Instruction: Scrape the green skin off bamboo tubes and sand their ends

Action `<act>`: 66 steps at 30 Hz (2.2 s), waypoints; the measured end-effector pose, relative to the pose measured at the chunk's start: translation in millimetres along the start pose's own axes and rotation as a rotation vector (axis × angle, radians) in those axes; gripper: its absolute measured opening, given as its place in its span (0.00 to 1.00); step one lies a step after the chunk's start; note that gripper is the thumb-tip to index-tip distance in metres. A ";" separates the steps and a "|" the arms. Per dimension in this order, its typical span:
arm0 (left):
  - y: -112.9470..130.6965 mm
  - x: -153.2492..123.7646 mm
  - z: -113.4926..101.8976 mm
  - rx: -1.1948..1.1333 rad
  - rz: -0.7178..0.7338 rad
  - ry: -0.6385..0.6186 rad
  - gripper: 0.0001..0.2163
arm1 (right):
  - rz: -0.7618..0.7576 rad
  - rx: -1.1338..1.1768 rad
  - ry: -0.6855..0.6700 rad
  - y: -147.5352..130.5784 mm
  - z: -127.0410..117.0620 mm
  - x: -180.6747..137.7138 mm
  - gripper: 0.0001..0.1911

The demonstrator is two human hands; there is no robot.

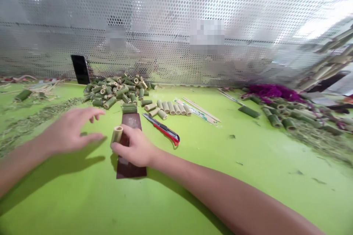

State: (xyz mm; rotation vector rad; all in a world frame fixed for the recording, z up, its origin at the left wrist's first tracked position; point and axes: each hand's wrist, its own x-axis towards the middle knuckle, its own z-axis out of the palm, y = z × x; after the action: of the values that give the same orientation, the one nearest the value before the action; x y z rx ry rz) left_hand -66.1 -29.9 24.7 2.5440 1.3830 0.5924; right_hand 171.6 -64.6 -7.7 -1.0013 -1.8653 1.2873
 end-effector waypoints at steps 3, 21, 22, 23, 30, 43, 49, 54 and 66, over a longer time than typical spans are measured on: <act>21.4 -8.6 13.1 -0.141 0.235 -0.139 0.34 | 0.144 0.460 -0.130 3.3 1.4 2.7 0.12; 19.2 -8.5 21.5 -0.433 0.170 0.016 0.21 | 0.009 0.185 -0.014 -1.3 6.5 0.2 0.07; 20.9 -9.0 21.7 -0.433 0.162 0.032 0.21 | -0.045 0.083 0.039 -1.3 7.7 -0.2 0.06; 22.3 -9.6 22.3 -0.431 0.159 0.031 0.20 | -0.099 -0.021 0.079 -0.7 8.3 -0.3 0.06; 25.0 -10.3 31.7 -0.171 0.324 0.012 0.17 | -0.272 -0.372 0.076 7.8 4.8 0.7 0.03; 28.0 -12.9 34.3 -0.321 0.258 -0.031 0.16 | -0.275 -0.556 0.071 6.9 2.8 -0.4 0.03; 33.7 -11.0 42.7 -0.590 0.057 -0.051 0.19 | -0.246 -0.558 0.096 10.6 2.5 0.3 0.02; 31.5 -8.2 46.0 -0.666 0.032 -0.064 0.19 | -0.248 -0.517 0.128 12.9 2.1 0.7 0.02; 31.4 -14.7 46.6 -0.601 0.085 -0.053 0.18 | -0.231 -0.537 0.143 11.5 2.3 0.5 0.03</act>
State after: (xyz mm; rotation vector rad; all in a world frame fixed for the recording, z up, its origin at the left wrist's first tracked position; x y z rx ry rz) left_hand -29.4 -58.1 -10.3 2.1143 0.9014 0.8038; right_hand 172.0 -62.6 -19.3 -1.0654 -2.1862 0.5718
